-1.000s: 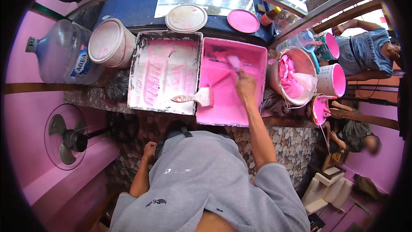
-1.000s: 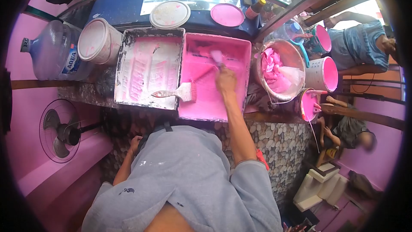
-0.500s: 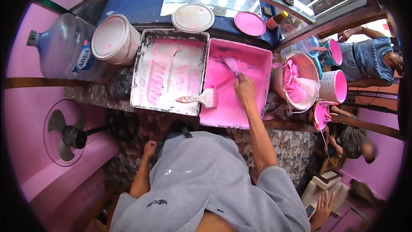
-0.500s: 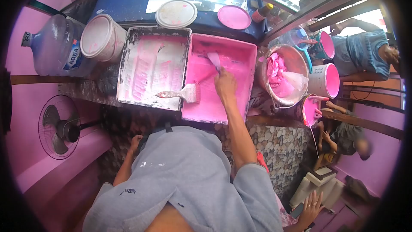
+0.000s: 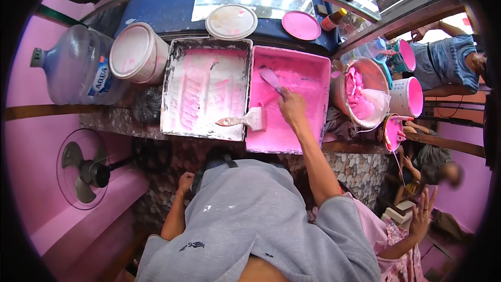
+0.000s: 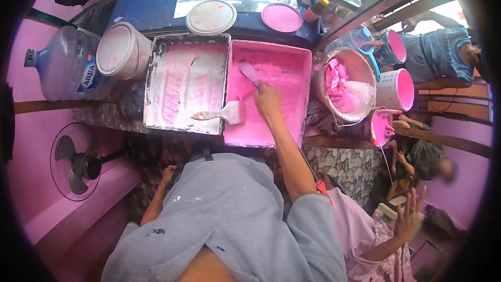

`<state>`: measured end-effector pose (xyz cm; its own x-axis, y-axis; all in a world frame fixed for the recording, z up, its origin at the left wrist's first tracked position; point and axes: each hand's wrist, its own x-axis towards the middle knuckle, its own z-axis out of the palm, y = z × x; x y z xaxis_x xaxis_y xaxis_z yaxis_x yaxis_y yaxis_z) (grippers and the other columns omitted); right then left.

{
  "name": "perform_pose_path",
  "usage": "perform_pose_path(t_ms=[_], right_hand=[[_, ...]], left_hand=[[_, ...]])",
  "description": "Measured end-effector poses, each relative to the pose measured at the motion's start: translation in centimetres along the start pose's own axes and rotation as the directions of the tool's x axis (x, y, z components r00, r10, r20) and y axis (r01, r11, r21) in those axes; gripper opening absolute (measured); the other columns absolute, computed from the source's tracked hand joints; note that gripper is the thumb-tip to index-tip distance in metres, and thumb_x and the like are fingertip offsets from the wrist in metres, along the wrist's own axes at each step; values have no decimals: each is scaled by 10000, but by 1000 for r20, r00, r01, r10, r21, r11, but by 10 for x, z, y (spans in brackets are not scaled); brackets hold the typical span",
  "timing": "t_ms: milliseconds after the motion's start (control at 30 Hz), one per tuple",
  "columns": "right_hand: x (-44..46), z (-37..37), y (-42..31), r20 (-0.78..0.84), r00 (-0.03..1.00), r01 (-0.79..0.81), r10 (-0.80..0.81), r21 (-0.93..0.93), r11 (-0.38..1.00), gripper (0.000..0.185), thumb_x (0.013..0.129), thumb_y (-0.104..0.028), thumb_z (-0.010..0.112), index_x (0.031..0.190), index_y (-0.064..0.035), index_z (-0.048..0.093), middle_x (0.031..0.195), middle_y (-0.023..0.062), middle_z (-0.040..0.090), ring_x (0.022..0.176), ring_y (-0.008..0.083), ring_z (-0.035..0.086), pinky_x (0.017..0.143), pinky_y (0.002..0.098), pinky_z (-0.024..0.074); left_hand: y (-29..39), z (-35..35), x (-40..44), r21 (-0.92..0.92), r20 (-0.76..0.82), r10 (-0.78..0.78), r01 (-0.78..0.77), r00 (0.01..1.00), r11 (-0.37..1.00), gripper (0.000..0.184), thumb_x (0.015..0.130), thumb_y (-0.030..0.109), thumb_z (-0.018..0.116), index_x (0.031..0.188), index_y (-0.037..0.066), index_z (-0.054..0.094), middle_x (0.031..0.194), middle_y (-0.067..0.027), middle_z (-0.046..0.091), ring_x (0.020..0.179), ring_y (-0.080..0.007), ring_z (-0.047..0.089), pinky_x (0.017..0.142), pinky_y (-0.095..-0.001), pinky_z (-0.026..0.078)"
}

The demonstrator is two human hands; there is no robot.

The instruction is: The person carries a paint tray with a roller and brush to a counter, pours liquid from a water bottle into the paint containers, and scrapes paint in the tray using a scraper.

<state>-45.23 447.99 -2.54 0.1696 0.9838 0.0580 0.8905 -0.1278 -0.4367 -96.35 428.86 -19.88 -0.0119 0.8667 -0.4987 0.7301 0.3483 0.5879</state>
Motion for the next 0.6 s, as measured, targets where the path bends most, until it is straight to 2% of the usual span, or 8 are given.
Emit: perform_pose_path(t_ms=[33, 100, 167, 333, 400, 433, 500, 600], right_hand=[[0, -4, 9, 0, 1000, 4, -4, -5, 1000, 314, 808, -197, 496, 1069, -51, 591, 741, 185, 615, 737, 342, 612, 663, 445, 480], [-7, -24, 14, -50, 975, -215, 215, 9, 977, 312, 798, -179, 486, 1063, -56, 595, 750, 181, 621, 723, 337, 620, 667, 425, 489], [-4, -24, 10, -6, 981, -193, 193, -44, 980, 311, 792, -174, 486, 1056, -52, 596, 752, 185, 620, 723, 344, 619, 669, 435, 488], [-12, -22, 30, 32, 990, -135, 137, -47, 990, 303, 777, -179, 502, 1031, -52, 607, 729, 183, 617, 693, 367, 610, 657, 466, 479], [-14, -31, 37, -122, 965, -230, 233, 32, 973, 334, 752, -213, 548, 1053, -89, 622, 790, 208, 623, 749, 368, 606, 713, 437, 471], [-14, -30, 34, -122, 964, -235, 237, 31, 971, 334, 752, -213, 548, 1053, -89, 622, 790, 208, 623, 749, 368, 606, 713, 437, 471], [-12, -27, 22, 9, 975, -221, 221, -4, 975, 339, 753, -218, 547, 1057, -89, 622, 805, 210, 625, 771, 370, 606, 733, 435, 469], [-26, -44, 17, -21, 962, -270, 271, 11, 963, 292, 768, -201, 526, 1013, -70, 615, 760, 196, 620, 742, 363, 605, 699, 466, 468]], left_hand=[[-1, 0, 2, -15, 4, 15, -15, 1000, 1000, 184, 782, 203, 641, 890, 54, 642, 844, -113, 658, 798, -210, 637, 722, -317, 489], [7, -1, 4, -22, 27, -53, 54, 998, 998, 182, 783, 204, 640, 884, 52, 640, 842, -113, 658, 792, -209, 636, 719, -317, 490], [16, -4, 8, -32, 61, -131, 133, 990, 991, 195, 774, 215, 645, 873, 47, 637, 840, -115, 658, 782, -210, 636, 714, -317, 490], [41, -16, 14, 1, 50, -99, 99, 994, 995, 218, 758, 236, 643, 882, 57, 641, 862, -128, 654, 815, -225, 633, 731, -327, 485], [33, -12, 9, 15, 33, -83, 82, 996, 996, 223, 754, 240, 640, 886, 61, 642, 871, -133, 652, 825, -233, 630, 737, -333, 484], [31, -12, 13, 53, 50, -71, 68, 996, 996, 222, 755, 242, 638, 885, 62, 640, 874, -135, 649, 828, -242, 627, 740, -339, 482], [24, -10, 19, 97, 78, -82, 74, 994, 992, 231, 749, 247, 642, 891, 65, 636, 879, -137, 645, 834, -263, 622, 746, -352, 481], [17, -9, 18, 54, 62, -68, 65, 996, 996, 237, 744, 248, 648, 898, 67, 638, 884, -137, 646, 842, -259, 623, 752, -346, 480]])
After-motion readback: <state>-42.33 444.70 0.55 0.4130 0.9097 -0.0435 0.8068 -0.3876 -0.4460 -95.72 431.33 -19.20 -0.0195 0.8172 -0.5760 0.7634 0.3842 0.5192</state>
